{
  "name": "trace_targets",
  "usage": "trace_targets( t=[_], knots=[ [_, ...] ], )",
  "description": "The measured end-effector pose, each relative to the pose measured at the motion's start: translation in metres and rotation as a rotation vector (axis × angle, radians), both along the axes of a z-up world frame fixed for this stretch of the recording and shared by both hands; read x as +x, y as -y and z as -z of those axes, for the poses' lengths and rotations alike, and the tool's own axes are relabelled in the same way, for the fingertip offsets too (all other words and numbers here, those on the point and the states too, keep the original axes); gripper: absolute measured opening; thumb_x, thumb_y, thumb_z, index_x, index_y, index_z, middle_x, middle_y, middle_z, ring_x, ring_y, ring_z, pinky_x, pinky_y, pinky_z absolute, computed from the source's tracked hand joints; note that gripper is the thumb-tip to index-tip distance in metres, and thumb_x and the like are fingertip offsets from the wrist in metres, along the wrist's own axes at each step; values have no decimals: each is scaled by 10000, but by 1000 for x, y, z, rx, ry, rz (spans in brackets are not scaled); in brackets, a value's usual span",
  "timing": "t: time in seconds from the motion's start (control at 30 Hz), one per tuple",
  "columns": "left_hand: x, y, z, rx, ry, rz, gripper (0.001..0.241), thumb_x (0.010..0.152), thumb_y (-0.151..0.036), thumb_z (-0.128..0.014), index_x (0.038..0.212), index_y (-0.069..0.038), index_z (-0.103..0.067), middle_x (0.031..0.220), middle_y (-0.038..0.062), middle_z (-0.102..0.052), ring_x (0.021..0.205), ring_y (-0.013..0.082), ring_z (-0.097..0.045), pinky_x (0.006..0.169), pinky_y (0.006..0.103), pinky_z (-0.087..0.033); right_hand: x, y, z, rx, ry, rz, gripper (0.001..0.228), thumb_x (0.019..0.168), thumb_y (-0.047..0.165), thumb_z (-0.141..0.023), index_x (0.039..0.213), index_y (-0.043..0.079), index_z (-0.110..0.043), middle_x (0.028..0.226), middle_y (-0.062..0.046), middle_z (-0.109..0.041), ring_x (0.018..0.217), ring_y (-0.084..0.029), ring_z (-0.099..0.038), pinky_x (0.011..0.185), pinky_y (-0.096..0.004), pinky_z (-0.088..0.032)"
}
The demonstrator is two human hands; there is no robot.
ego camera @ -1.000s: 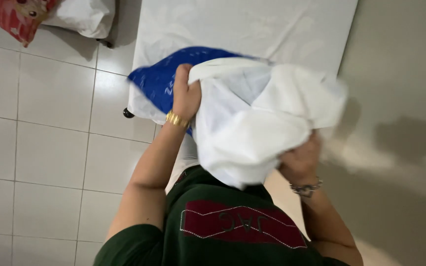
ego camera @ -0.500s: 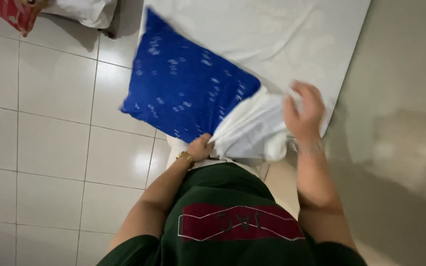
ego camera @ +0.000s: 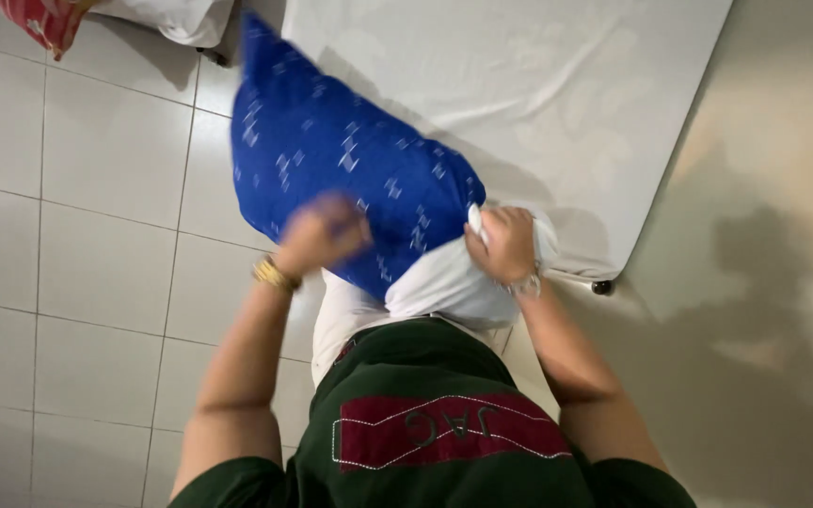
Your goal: The person picks up a white pillowcase and a blue pillow, then inserts the pillow into the case. They repeatedly adjust and pull the fabric to fit the pillow inside, smoothing the case as they work.
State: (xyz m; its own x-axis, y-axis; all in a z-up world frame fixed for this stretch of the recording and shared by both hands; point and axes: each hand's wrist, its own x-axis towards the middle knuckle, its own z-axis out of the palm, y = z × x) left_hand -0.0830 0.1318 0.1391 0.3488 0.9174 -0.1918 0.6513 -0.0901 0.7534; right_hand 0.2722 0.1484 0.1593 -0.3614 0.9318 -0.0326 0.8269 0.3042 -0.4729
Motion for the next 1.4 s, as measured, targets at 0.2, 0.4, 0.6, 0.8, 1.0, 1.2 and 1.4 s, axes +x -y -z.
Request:
trace_targets(
  t=[0.2,0.4,0.6,0.8,1.0,1.2,1.4],
  knots=[
    [0,-97,-113,283,-547,264,1135,566,-808,-765,1524,-289,-446,1318,184,-582,1263,376,-534,1059,751,-265,0,-37,-104,493,-54,-280,305,829,251,-720,1012,8,-708,911,-126,-671,937,-314,-631,930,-517,-447],
    [70,-6,-9,113,-332,211,996,719,-664,-758,1570,-292,-401,1276,200,-574,1114,377,-565,947,503,-459,41,-41,-3,398,55,-3,303,766,52,-674,1063,94,-715,1026,-70,-736,1043,-274,-679,1100,-528,-425],
    [123,-10,-7,179,-367,218,871,744,-637,-745,1515,-357,-453,1319,200,-559,1107,371,-555,894,498,-455,80,-45,79,0,-42,425,366,758,111,-675,1120,62,-703,1088,-158,-725,1037,-365,-667,958,-467,-491],
    [172,16,2,105,-464,347,828,750,-645,-722,1494,-391,-462,1315,196,-560,1108,347,-537,864,489,-422,84,-52,65,-177,156,571,325,770,269,-763,1028,79,-711,1026,-174,-725,947,-389,-680,815,-501,-526],
    [187,33,45,-200,-542,613,550,933,-627,-606,1351,-271,-642,1360,93,-611,1246,312,-524,1008,485,-403,-61,5,-12,64,-65,100,134,720,251,-764,765,155,-682,818,-106,-681,841,-371,-675,811,-534,-508],
    [120,23,31,50,-116,462,746,772,-582,-728,1398,-187,-639,1432,263,-573,1322,398,-495,1071,537,-419,59,-24,79,-121,-73,552,442,741,142,-736,1176,72,-697,1061,-198,-721,973,-418,-679,846,-497,-525],
    [21,2,5,-68,-405,-111,787,752,-545,-792,1359,-81,-603,1282,302,-581,1176,461,-561,940,529,-441,80,-36,88,-348,-450,584,281,795,96,-757,1073,64,-726,955,-63,-724,825,-184,-662,736,-327,-521]
  ],
)
